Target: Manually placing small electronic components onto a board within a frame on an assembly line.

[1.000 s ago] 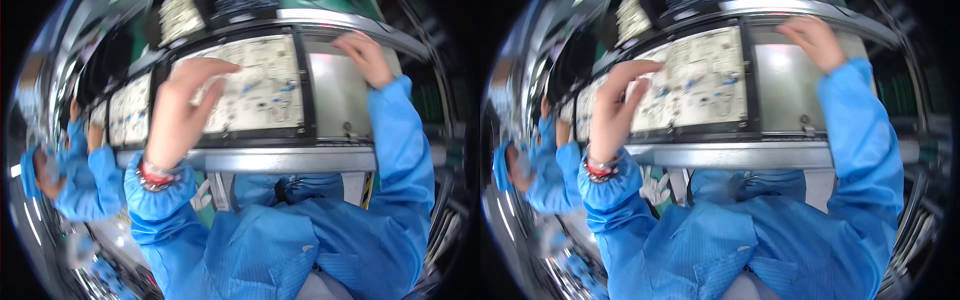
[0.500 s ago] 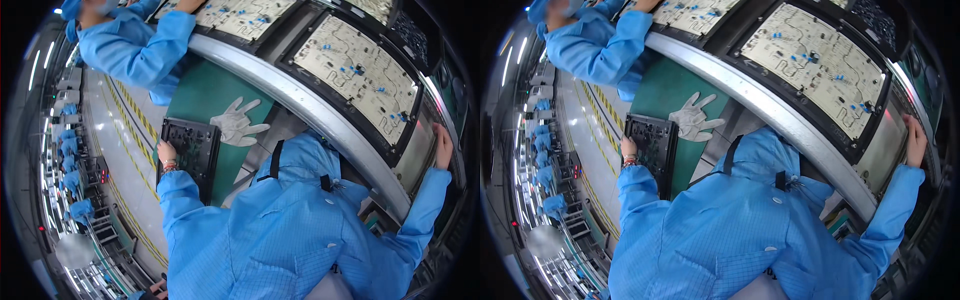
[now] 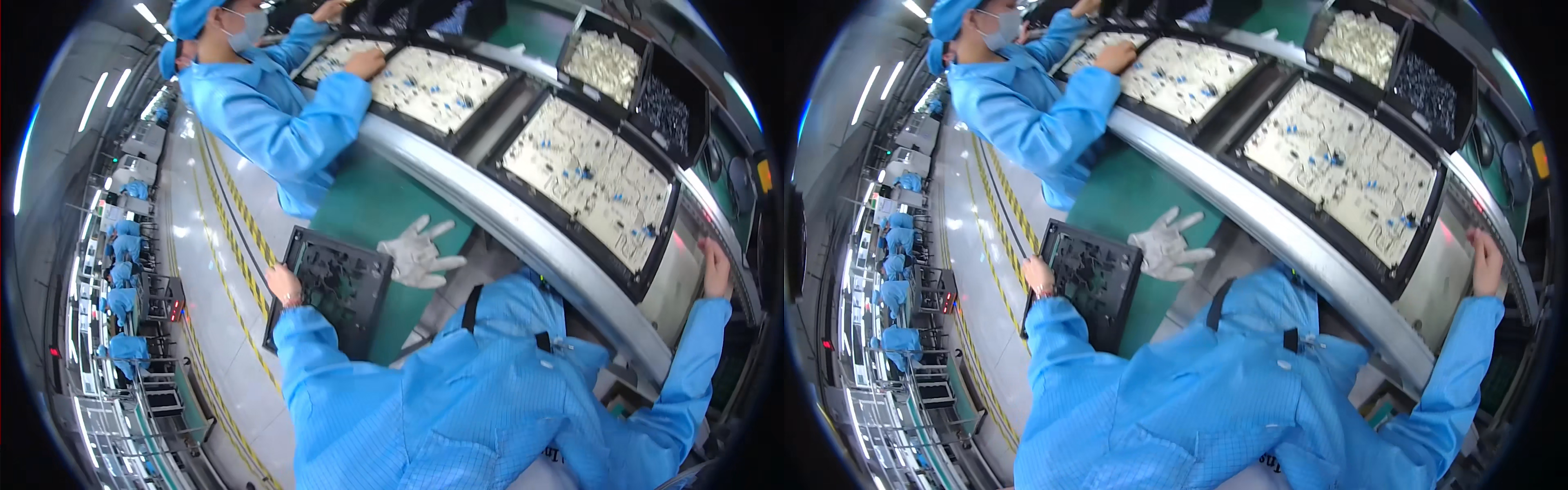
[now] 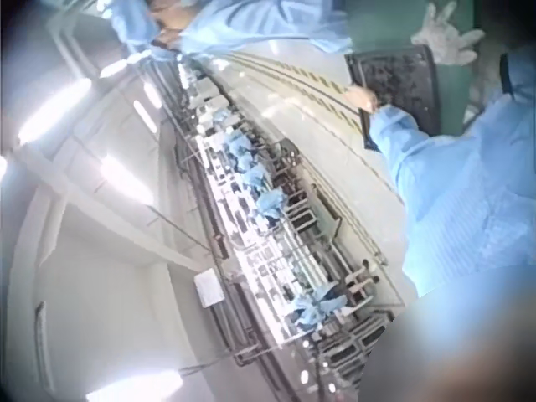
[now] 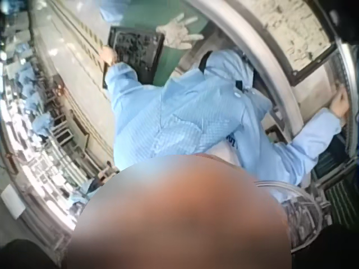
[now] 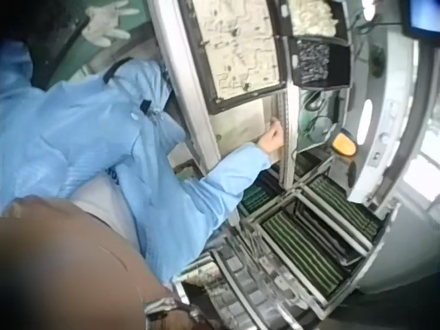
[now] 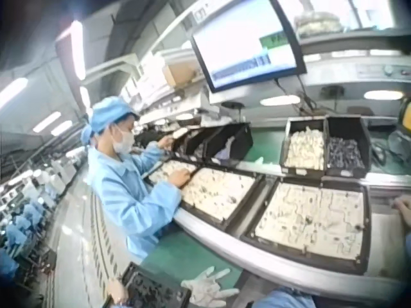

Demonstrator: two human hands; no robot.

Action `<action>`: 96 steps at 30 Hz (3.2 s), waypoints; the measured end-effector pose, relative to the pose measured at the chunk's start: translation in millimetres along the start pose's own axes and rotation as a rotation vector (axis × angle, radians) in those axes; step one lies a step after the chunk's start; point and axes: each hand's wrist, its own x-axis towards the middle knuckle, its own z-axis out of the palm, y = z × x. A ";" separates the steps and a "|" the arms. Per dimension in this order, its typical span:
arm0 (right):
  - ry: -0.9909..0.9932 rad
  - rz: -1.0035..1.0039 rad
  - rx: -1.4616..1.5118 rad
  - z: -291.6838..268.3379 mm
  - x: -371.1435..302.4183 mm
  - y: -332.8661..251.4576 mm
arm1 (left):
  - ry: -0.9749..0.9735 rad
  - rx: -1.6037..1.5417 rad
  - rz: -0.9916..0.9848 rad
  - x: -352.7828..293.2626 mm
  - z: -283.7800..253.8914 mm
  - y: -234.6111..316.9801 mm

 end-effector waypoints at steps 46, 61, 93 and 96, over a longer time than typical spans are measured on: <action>0.505 0.742 0.658 -117.0 -153.7 -105.7 | -1.976 -1.352 1.149 -186.1 -373.2 530.6; 0.495 0.909 0.756 -109.0 -127.8 -60.9 | -1.898 -1.287 1.024 -200.4 -358.4 568.3; 1.891 0.256 0.117 -111.7 -346.6 -183.2 | -1.711 -1.252 1.034 -205.1 -347.5 555.6; 2.162 0.265 0.186 -134.2 -445.5 -176.0 | -1.411 -1.321 1.223 -209.9 -373.8 534.4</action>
